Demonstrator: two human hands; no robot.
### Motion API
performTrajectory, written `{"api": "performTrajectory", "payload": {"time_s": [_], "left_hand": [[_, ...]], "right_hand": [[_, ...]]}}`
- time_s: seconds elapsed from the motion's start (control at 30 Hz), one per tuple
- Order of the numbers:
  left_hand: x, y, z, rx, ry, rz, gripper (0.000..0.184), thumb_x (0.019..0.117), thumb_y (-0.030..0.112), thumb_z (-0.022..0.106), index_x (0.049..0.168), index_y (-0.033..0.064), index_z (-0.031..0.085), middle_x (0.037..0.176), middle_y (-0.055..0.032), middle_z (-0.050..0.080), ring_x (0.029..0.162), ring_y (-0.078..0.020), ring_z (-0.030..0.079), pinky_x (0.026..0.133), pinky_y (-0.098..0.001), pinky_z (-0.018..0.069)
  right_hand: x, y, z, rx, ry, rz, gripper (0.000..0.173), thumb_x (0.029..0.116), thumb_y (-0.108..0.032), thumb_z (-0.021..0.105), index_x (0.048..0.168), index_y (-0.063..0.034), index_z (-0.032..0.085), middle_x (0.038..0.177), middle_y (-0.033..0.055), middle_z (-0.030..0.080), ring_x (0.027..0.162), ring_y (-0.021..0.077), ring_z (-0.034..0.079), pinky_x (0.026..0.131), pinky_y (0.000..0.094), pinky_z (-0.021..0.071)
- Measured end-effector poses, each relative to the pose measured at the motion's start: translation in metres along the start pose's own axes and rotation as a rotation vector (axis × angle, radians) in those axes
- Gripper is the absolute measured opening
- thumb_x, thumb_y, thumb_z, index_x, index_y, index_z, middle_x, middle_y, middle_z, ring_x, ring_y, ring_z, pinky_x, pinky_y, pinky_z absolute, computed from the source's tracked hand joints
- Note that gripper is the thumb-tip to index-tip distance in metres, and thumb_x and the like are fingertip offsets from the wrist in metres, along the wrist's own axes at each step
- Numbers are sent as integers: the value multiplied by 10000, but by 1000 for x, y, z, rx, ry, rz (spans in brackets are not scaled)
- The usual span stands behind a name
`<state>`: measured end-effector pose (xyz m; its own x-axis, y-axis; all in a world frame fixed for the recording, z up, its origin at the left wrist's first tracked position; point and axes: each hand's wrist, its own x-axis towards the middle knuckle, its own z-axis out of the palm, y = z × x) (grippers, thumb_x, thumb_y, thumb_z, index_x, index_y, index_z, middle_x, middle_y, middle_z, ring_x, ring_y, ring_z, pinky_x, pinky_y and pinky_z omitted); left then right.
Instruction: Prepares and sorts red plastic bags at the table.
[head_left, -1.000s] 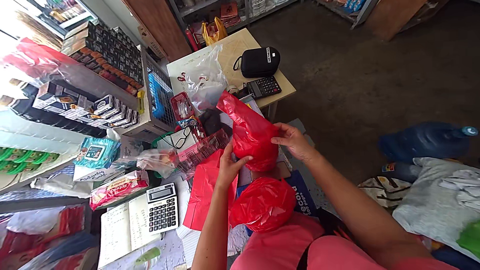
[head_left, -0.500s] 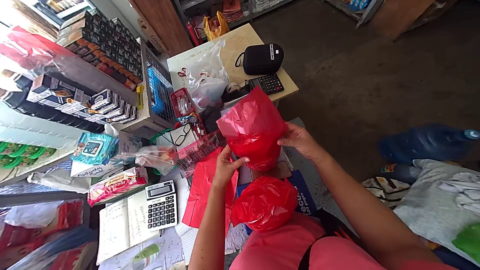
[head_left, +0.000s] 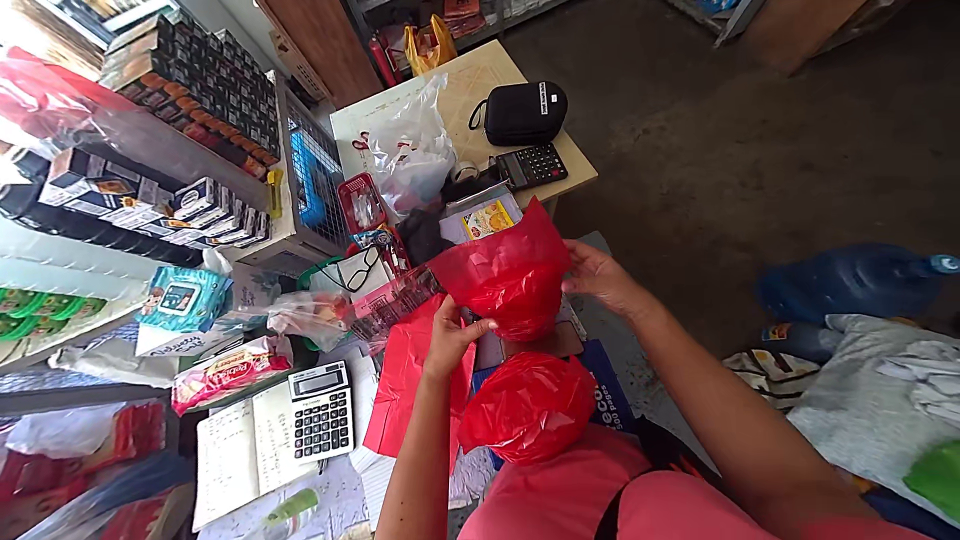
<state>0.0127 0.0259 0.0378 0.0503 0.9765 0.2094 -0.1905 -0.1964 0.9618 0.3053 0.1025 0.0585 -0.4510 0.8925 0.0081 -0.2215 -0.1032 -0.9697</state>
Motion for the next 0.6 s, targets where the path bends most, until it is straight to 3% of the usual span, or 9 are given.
{"api": "performTrajectory", "payload": {"time_s": [0.07,0.13,0.27,0.37,0.43,0.5,0.57,0.6], "left_hand": [[5,-4,7,16,-8,-11,393,778,53,865,1121,-5,683,1053,-36,760,1006,-127,718,966,-373,586],[7,-19,6,70,-25,-45,358,794,33,844,1105,-28,677,1030,-46,759,983,-124,721,961,-367,588],[2,-46,-1,167,-54,-98,372,793,67,848,1110,-31,680,1060,-50,746,1021,-105,701,995,-354,563],[-5,-38,-4,143,-39,-154,399,827,66,812,1164,-59,638,1094,-67,732,1051,-110,689,1005,-343,553],[-3,-22,-10,75,-15,-136,680,798,159,846,1335,-97,517,1256,-130,673,1175,-170,646,1063,-378,521],[2,-5,-14,61,-54,-75,1015,740,338,912,1515,-41,376,1489,-144,529,1348,-222,534,1144,-410,457],[7,6,-11,83,-85,-29,1022,721,316,932,1529,-4,394,1534,-130,495,1385,-245,508,1154,-435,455],[9,6,-8,105,-74,-15,914,720,251,934,1462,-16,471,1446,-116,576,1313,-223,571,1118,-427,492]], "right_hand": [[4,8,9,51,21,19,475,784,-6,815,1236,-76,687,1119,33,739,1038,133,696,934,341,588],[3,36,10,87,74,48,279,828,43,744,1088,-58,732,1005,19,761,946,112,715,892,329,600],[-9,76,-2,55,145,104,192,913,19,674,1096,7,729,1023,43,761,974,110,707,936,322,578],[-12,59,-12,-80,143,126,262,882,-23,736,1143,-2,725,1069,54,751,1005,122,698,940,327,575],[-7,31,-15,-119,111,72,443,829,-63,789,1257,-33,678,1211,65,712,1127,158,664,998,360,554],[-4,5,-12,-112,13,5,713,789,-144,839,1436,-77,548,1425,72,603,1315,201,569,1093,379,504],[1,-7,-5,-109,-76,-25,832,763,-179,877,1493,-78,492,1498,78,549,1376,223,522,1132,391,475],[4,-7,1,-118,-86,-23,781,752,-147,879,1452,-72,540,1432,67,603,1319,204,569,1103,387,500]]}}
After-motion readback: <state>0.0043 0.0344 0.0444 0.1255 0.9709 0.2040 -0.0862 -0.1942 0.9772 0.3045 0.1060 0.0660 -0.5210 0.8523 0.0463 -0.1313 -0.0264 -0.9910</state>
